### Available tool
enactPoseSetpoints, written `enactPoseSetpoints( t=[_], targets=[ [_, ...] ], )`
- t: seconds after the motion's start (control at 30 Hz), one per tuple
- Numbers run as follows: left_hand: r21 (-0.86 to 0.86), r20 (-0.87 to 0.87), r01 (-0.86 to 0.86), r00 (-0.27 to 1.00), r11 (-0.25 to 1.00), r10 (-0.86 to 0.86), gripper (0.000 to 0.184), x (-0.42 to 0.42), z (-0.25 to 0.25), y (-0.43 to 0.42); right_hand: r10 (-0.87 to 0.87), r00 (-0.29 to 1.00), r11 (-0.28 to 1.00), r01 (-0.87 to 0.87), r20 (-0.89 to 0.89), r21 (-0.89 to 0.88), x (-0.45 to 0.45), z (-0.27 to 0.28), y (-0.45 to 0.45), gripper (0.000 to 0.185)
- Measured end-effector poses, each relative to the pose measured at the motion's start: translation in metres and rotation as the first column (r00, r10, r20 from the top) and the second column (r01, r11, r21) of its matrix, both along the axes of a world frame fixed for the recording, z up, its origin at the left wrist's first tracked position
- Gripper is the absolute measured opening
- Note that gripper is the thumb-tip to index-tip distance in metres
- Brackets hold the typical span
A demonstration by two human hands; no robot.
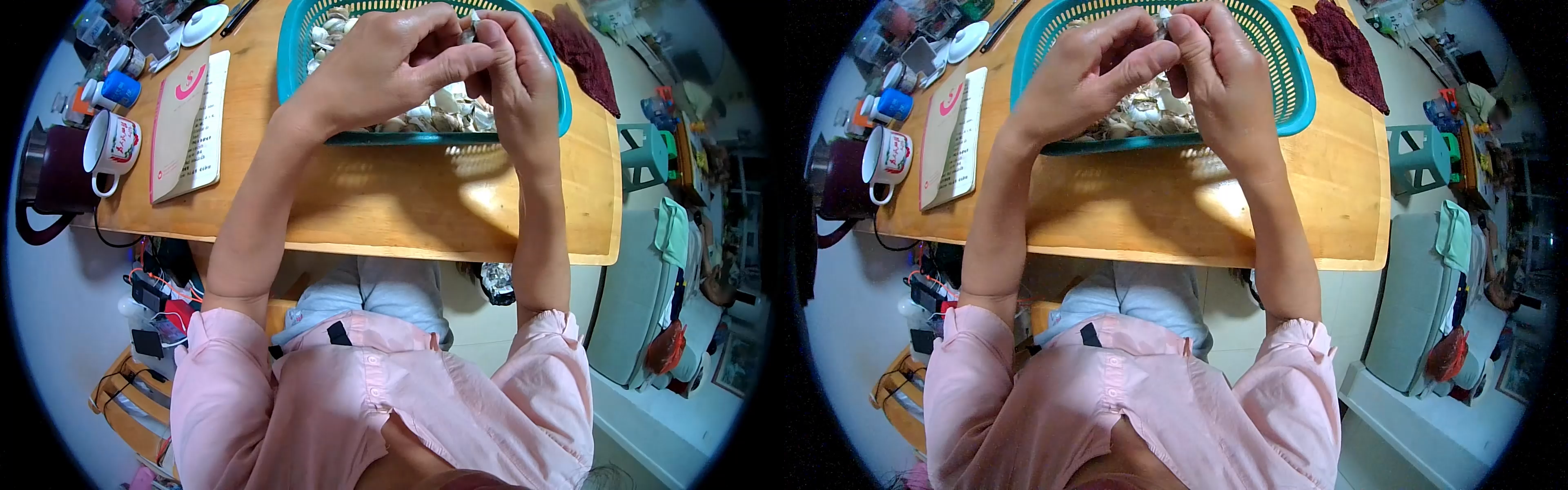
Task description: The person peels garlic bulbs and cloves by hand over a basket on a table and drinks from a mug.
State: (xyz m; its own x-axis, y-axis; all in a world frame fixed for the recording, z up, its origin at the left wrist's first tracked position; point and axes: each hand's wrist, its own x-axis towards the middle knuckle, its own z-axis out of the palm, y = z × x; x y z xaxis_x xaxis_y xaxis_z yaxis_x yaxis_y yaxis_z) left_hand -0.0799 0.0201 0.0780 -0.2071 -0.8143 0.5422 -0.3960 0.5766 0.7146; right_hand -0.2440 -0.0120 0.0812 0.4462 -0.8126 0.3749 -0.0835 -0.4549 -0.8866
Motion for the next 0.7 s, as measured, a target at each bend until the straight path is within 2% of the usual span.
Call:
enactPoseSetpoints(
  t=[0.07,0.13,0.27,0.33,0.37,0.43,0.47,0.53,0.67,0.7],
  targets=[
    [-0.057,0.044,0.034,0.999,0.998,-0.032,0.016,0.003,0.000,0.000,0.019,1.000,0.985,-0.020,0.006,0.174,0.002,0.002,0.003,0.020],
    [-0.047,0.088,0.000,0.996,0.999,0.004,0.023,0.003,0.001,0.001,0.028,0.999,0.999,-0.027,0.030,-0.024,0.003,-0.006,0.001,0.020],
    [-0.033,0.162,-0.010,0.987,0.999,0.015,0.027,0.006,0.000,0.000,0.021,1.000,0.998,-0.022,-0.015,-0.054,0.001,-0.010,-0.003,0.020],
    [-0.193,0.082,0.008,0.997,0.981,0.008,0.028,0.005,-0.008,-0.004,0.056,0.998,0.998,-0.056,0.039,-0.010,0.000,-0.013,-0.006,0.020],
    [-0.194,0.082,0.007,0.997,0.981,0.009,0.028,0.007,-0.008,-0.004,0.057,0.998,0.998,-0.057,0.039,-0.011,0.001,-0.013,-0.007,0.020],
    [0.204,-0.089,0.084,0.994,0.975,-0.067,0.028,0.009,-0.008,-0.001,0.048,0.994,0.999,-0.050,0.095,0.014,-0.001,-0.015,-0.010,0.020],
    [0.202,-0.089,0.088,0.993,0.975,-0.071,0.028,0.008,-0.007,-0.001,0.045,0.995,0.999,-0.046,0.095,0.012,0.000,-0.015,-0.011,0.020],
    [0.411,-0.285,0.150,0.958,0.899,-0.030,0.028,0.007,-0.007,0.000,-0.018,0.977,0.983,-0.022,0.214,0.182,0.003,-0.015,-0.012,0.023],
    [0.477,-0.317,0.225,0.946,0.850,-0.072,0.029,0.008,0.008,0.006,0.077,0.985,0.987,-0.098,0.157,0.127,0.000,-0.016,-0.013,0.022],
    [0.517,-0.309,0.202,0.950,0.832,-0.039,0.020,0.006,0.011,0.005,0.086,0.983,0.984,-0.110,0.162,0.143,0.000,-0.016,-0.012,0.022]
  ],
)
